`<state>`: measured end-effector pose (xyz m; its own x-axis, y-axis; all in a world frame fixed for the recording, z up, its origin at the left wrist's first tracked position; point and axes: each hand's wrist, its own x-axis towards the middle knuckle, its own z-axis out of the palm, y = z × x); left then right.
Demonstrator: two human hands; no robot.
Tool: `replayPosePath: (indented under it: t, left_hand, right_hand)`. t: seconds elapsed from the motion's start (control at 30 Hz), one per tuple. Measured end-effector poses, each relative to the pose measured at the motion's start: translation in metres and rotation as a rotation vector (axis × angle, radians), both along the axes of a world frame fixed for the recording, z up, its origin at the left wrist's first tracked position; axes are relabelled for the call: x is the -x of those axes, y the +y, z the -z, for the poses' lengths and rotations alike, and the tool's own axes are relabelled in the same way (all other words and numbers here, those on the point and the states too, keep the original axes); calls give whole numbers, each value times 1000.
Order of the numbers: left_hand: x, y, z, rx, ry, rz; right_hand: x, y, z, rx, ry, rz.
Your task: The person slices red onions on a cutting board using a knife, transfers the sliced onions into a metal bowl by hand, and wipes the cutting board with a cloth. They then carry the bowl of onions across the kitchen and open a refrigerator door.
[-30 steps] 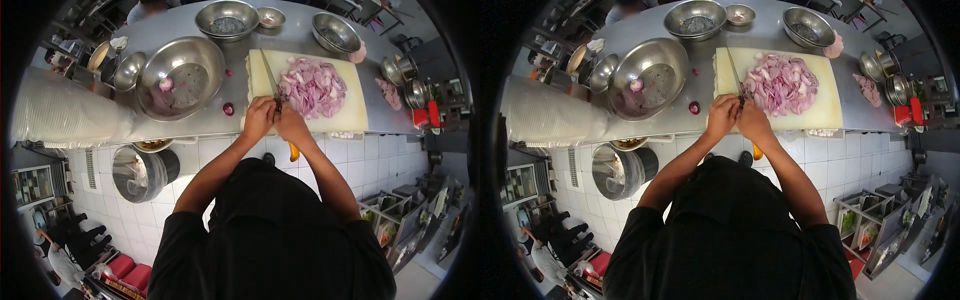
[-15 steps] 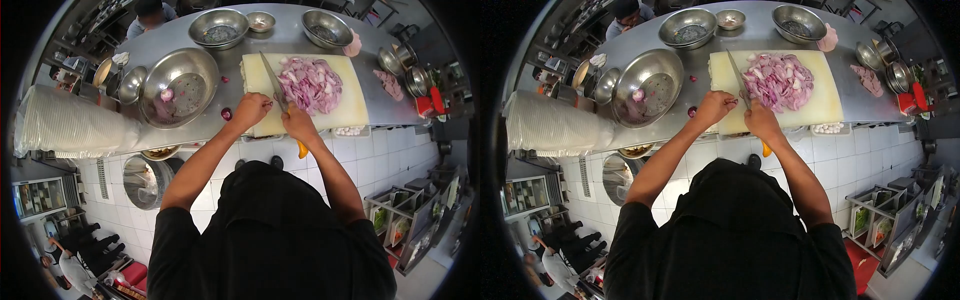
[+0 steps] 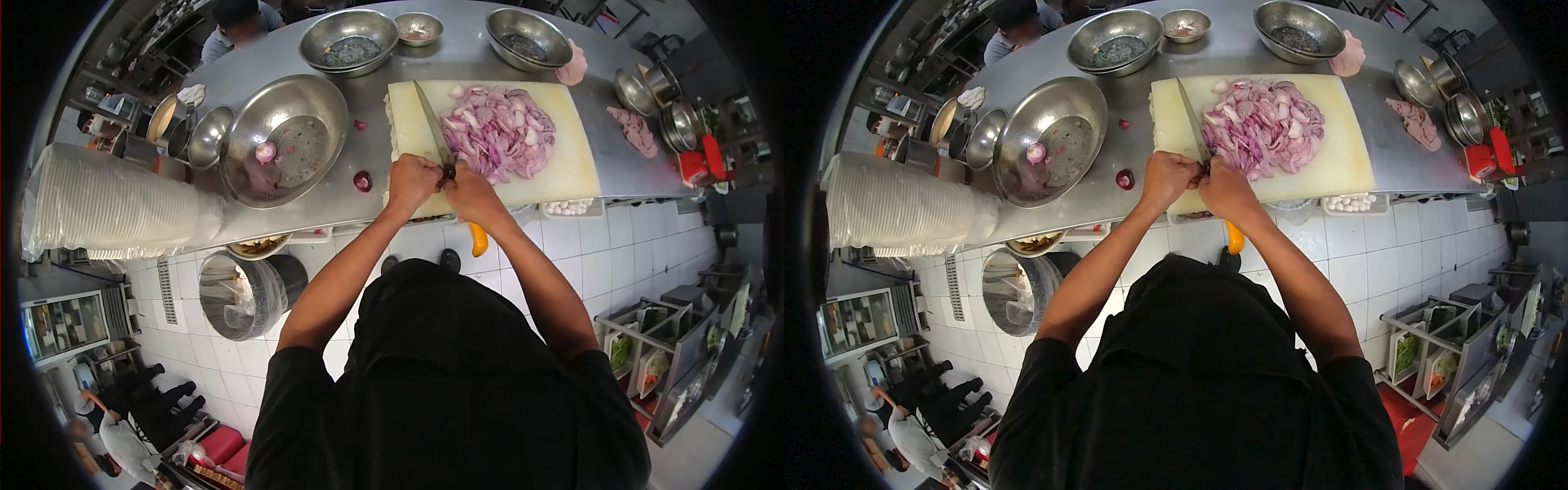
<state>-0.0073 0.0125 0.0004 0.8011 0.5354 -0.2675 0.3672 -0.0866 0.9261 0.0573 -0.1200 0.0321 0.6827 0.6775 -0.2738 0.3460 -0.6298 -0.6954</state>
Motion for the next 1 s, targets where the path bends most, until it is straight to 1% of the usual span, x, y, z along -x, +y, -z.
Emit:
replayPosePath:
  t: [0.03, 0.07, 0.13, 0.23, 0.33, 0.37, 0.47, 0.57, 0.63, 0.73, 0.8, 1.0]
  left_hand:
    - [0, 0, -2, 2, 4, -2]
    - [0, -1, -3, 5, 8, -3]
    - [1, -3, -4, 17, -5, -27]
    - [3, -6, -6, 3, -17, -38]
    - [3, -8, 4, 24, -52, -82]
    - [2, -8, 9, 40, -70, -104]
    - [4, -8, 3, 22, -71, -100]
    - [3, -6, 9, 88, -101, -74]
    - [5, -6, 13, 52, -99, -61]
    - [5, -7, 12, 41, -110, -81]
    - [5, -7, 11, 52, -112, -89]
    - [4, -5, 16, 27, -122, -54]
  right_hand:
    - [0, 1, 3, -6, -23, -11]
    - [-1, -1, 5, 1, 22, 4]
    - [1, -2, -16, 17, 115, 34]
    - [0, -6, -32, 99, 152, 7]
    - [7, -5, -23, -12, 189, 41]
    - [8, -3, -18, -6, 172, 43]
    - [8, -1, -12, 5, 149, 32]
    - [4, -5, -30, 18, 169, 16]
    - [9, -6, -33, 35, 177, 21]
    - [13, 2, -14, 31, 132, 51]
    - [7, -2, -12, 14, 136, 28]
    - [9, -8, -36, 86, 217, 39]
